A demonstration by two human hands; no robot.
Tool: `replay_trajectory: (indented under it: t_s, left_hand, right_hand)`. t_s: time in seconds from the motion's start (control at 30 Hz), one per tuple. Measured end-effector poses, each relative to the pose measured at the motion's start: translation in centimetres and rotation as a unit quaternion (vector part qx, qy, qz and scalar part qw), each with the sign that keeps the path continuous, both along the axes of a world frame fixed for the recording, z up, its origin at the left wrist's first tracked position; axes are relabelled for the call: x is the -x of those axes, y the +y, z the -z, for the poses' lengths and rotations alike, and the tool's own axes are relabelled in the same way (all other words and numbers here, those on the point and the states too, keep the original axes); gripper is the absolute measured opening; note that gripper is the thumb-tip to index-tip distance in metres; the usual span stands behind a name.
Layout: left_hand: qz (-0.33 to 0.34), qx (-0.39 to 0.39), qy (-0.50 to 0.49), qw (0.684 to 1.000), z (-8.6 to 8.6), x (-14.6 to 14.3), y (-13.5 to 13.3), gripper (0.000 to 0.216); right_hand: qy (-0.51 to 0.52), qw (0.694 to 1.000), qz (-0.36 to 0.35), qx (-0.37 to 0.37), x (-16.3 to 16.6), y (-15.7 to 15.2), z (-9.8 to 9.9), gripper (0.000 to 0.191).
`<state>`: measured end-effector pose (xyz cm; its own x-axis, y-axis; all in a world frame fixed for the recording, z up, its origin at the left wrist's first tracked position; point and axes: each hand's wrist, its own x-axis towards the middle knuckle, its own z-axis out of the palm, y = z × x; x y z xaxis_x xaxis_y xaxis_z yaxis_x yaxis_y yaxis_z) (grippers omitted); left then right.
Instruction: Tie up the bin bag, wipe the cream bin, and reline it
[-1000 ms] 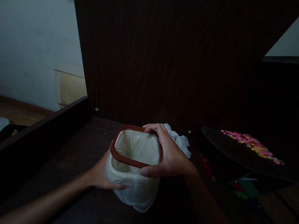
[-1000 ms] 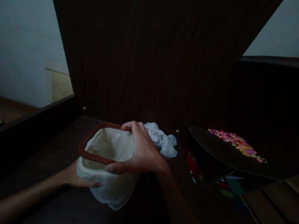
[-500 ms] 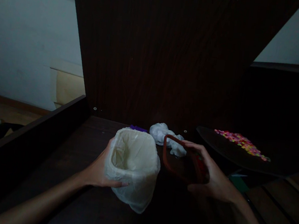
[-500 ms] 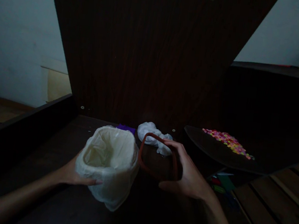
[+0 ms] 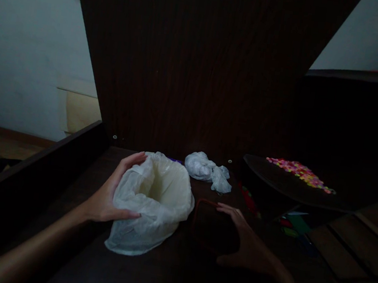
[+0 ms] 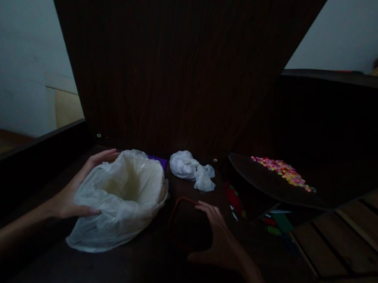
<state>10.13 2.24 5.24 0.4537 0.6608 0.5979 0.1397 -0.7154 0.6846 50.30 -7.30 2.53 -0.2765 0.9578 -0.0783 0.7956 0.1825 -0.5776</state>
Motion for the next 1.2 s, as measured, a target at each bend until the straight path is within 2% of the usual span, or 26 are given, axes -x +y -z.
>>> replay_trajectory:
  t_s: [0.17, 0.3, 0.5, 0.63, 0.7, 0.8, 0.9, 1.0, 1.17, 1.2]
  left_hand:
    - [0.001, -0.036, 0.039, 0.999, -2.9, -0.5, -0.8, 0.063]
    - [-0.034, -0.043, 0.082, 0.995, -4.5, -1.0, -1.0, 0.029]
    - [-0.041, -0.047, 0.114, 0.992, -6.1, -1.3, 0.0, 0.019]
    - [-0.052, -0.051, 0.121, 0.99, -7.3, -1.5, 0.5, 0.022]
    - [-0.065, -0.074, 0.111, 0.989, -7.9, -1.9, 0.6, 0.021]
    - [-0.065, -0.119, 0.094, 0.986, -8.7, -2.7, 0.6, 0.02]
    - [-0.059, -0.144, 0.09, 0.984, -9.2, -3.5, 0.4, 0.025]
    - [-0.057, -0.153, 0.09, 0.982, -9.3, -3.8, 0.4, 0.027]
    - [-0.057, -0.164, 0.088, 0.981, -9.1, -3.6, 0.6, 0.027]
    - [-0.058, -0.164, 0.089, 0.981, -9.1, -3.6, 0.6, 0.027]
  right_hand:
    - [-0.022, 1.0, -0.008, 0.01, 0.3, 0.1, 0.8, 0.117]
    - [-0.034, 0.999, -0.021, 0.009, 0.5, 0.1, 1.1, 0.119]
    - [-0.034, 0.998, -0.033, 0.029, 0.4, 0.2, 1.2, 0.124]
    - [-0.061, 0.997, -0.04, 0.037, 0.5, 0.5, 0.2, 0.129]
    - [-0.051, 0.998, -0.023, 0.018, 1.1, 0.7, -0.9, 0.118]
    - [-0.003, 0.999, 0.002, -0.034, 3.0, 0.9, -2.7, 0.092]
    - [0.033, 0.996, -0.017, -0.078, 5.7, 1.3, -4.0, 0.081]
    - [0.033, 0.992, -0.023, -0.118, 8.1, 1.9, -4.2, 0.068]
    - [0.051, 0.969, -0.032, -0.238, 9.7, 3.3, -3.6, 0.015]
    - [0.062, 0.963, -0.037, -0.258, 9.7, 3.5, -3.6, 0.012]
